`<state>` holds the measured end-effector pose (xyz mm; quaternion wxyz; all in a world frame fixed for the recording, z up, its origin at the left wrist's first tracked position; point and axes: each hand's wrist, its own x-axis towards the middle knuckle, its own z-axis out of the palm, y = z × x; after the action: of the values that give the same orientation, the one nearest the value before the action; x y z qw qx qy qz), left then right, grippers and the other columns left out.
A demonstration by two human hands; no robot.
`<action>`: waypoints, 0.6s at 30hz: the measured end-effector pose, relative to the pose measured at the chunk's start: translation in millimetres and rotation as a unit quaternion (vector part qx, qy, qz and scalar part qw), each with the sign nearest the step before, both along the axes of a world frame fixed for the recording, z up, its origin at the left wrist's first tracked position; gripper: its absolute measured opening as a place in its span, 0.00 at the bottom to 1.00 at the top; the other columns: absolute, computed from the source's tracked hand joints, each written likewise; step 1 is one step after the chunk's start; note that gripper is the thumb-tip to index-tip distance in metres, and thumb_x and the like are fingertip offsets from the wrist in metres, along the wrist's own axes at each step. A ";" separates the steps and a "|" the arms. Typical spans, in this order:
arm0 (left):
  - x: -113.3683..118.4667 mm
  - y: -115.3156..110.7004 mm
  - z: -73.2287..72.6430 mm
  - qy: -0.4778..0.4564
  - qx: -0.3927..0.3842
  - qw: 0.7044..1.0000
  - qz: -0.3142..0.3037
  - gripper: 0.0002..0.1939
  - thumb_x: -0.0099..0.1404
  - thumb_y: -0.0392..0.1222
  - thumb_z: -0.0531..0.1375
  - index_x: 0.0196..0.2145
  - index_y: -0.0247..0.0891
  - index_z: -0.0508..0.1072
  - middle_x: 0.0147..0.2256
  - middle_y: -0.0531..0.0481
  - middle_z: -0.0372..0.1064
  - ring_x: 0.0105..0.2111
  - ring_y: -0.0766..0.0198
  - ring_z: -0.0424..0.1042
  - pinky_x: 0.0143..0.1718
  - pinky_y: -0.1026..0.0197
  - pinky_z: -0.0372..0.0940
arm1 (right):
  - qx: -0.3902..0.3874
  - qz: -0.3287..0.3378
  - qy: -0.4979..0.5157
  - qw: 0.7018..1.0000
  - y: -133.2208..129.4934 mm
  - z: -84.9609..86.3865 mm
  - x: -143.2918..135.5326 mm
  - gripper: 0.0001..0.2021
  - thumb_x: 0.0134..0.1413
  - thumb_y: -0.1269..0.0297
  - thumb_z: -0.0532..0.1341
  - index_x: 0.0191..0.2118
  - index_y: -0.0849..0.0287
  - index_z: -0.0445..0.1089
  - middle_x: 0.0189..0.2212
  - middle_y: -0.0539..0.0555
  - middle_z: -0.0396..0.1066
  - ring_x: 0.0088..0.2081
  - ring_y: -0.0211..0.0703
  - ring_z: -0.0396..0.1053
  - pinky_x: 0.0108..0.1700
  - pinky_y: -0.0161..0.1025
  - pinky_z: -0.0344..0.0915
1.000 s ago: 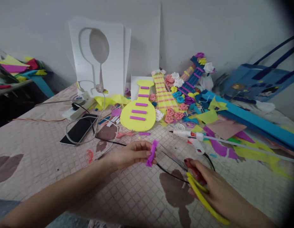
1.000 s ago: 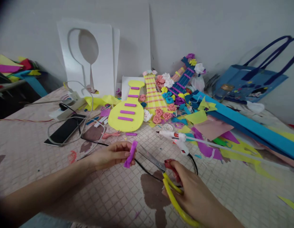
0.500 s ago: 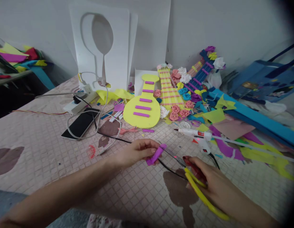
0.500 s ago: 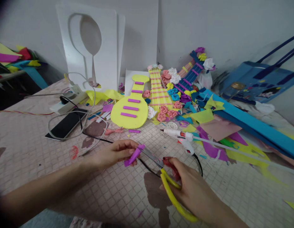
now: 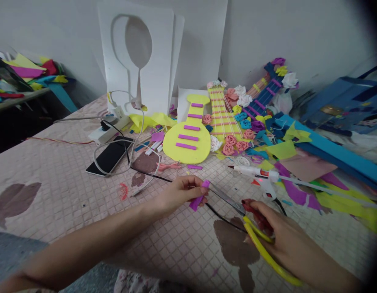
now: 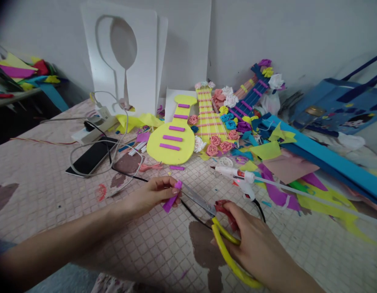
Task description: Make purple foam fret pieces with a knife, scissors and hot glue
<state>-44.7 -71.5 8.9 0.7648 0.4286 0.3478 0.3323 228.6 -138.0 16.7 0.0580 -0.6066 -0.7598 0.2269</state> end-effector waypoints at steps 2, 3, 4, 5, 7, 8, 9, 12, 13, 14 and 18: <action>0.4 -1.2 1.8 -0.002 0.000 1.000 -0.002 0.16 0.54 0.48 0.65 0.30 0.32 0.68 0.24 0.49 0.70 0.23 0.69 0.67 0.23 0.67 0.57 | 0.002 0.004 -0.002 1.000 -0.9 2.5 -1.9 0.26 0.50 0.51 0.60 0.54 0.51 0.57 0.45 0.55 0.71 0.38 0.47 0.72 0.37 0.41 0.70; 0.7 -1.8 2.8 -0.005 0.002 1.000 0.001 0.16 0.54 0.48 0.65 0.30 0.32 0.68 0.24 0.49 0.70 0.23 0.69 0.67 0.23 0.67 0.56 | 0.003 0.007 -0.003 1.000 -1.1 3.8 -3.6 0.25 0.51 0.51 0.60 0.53 0.52 0.57 0.45 0.55 0.71 0.38 0.46 0.72 0.37 0.40 0.70; 1.0 -2.3 3.8 -0.008 0.004 1.000 0.008 0.16 0.53 0.47 0.65 0.29 0.33 0.67 0.24 0.49 0.69 0.22 0.70 0.66 0.23 0.67 0.56 | 0.005 0.010 -0.005 1.000 -1.2 4.9 -5.3 0.24 0.51 0.51 0.59 0.53 0.52 0.58 0.44 0.55 0.72 0.37 0.45 0.72 0.37 0.40 0.70; 1.2 -2.7 4.5 -0.012 0.007 1.000 0.016 0.15 0.53 0.47 0.66 0.29 0.33 0.67 0.23 0.50 0.69 0.22 0.70 0.66 0.22 0.67 0.56 | 0.008 0.010 -0.008 1.000 -1.2 5.7 -7.1 0.24 0.51 0.51 0.59 0.53 0.53 0.58 0.44 0.55 0.72 0.37 0.45 0.73 0.37 0.39 0.70; 1.5 -3.3 5.3 -0.015 0.015 0.999 0.032 0.15 0.53 0.46 0.65 0.29 0.33 0.66 0.22 0.51 0.68 0.21 0.71 0.65 0.22 0.68 0.56 | 0.013 0.013 -0.012 1.000 -0.6 6.1 -9.9 0.24 0.52 0.52 0.59 0.52 0.53 0.58 0.44 0.55 0.72 0.37 0.45 0.73 0.37 0.39 0.70; 1.4 -3.5 5.3 -0.014 0.018 0.999 0.039 0.14 0.54 0.46 0.65 0.30 0.33 0.66 0.22 0.52 0.68 0.20 0.71 0.65 0.21 0.68 0.56 | 0.015 0.015 -0.012 1.000 -0.1 5.8 -11.0 0.24 0.51 0.52 0.59 0.53 0.53 0.58 0.45 0.55 0.72 0.38 0.46 0.73 0.38 0.40 0.70; 1.3 -3.5 5.0 -0.012 0.019 0.999 0.044 0.14 0.55 0.46 0.64 0.30 0.33 0.66 0.21 0.52 0.68 0.20 0.71 0.65 0.21 0.68 0.55 | 0.015 0.016 -0.012 1.000 0.4 5.4 -11.9 0.24 0.51 0.51 0.59 0.53 0.53 0.58 0.46 0.55 0.72 0.39 0.46 0.72 0.39 0.40 0.70; 0.7 -3.6 3.1 -0.009 0.017 0.998 0.054 0.14 0.55 0.46 0.64 0.31 0.34 0.66 0.21 0.53 0.67 0.21 0.70 0.66 0.21 0.69 0.55 | 0.016 0.012 -0.017 1.000 2.2 3.9 -13.5 0.24 0.52 0.51 0.59 0.53 0.53 0.58 0.46 0.55 0.72 0.40 0.48 0.72 0.40 0.42 0.70; 0.5 -3.5 2.3 -0.009 0.015 0.998 0.054 0.14 0.55 0.46 0.64 0.31 0.34 0.66 0.22 0.52 0.67 0.21 0.70 0.66 0.21 0.68 0.56 | 0.019 0.009 -0.019 1.000 2.7 3.4 -13.8 0.24 0.51 0.50 0.59 0.52 0.53 0.59 0.46 0.55 0.72 0.40 0.48 0.73 0.39 0.42 0.70; 0.4 -3.5 1.6 -0.009 0.015 0.998 0.053 0.14 0.55 0.46 0.64 0.31 0.34 0.66 0.22 0.52 0.67 0.21 0.70 0.66 0.21 0.68 0.56 | 0.021 0.006 -0.020 1.000 3.1 2.9 -14.0 0.24 0.51 0.50 0.59 0.52 0.53 0.59 0.45 0.55 0.72 0.40 0.48 0.73 0.39 0.42 0.71; 0.5 -4.1 0.8 -0.009 0.026 0.998 0.055 0.13 0.54 0.44 0.64 0.30 0.34 0.65 0.22 0.52 0.67 0.22 0.69 0.66 0.21 0.68 0.57 | 0.035 0.011 -0.006 0.999 4.0 2.9 -15.7 0.24 0.50 0.51 0.60 0.51 0.53 0.61 0.45 0.54 0.73 0.40 0.47 0.73 0.39 0.41 0.71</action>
<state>-44.3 -75.5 9.8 0.7371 0.4254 0.3550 0.3869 212.9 -134.0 19.7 0.0722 -0.5974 -0.7739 0.1974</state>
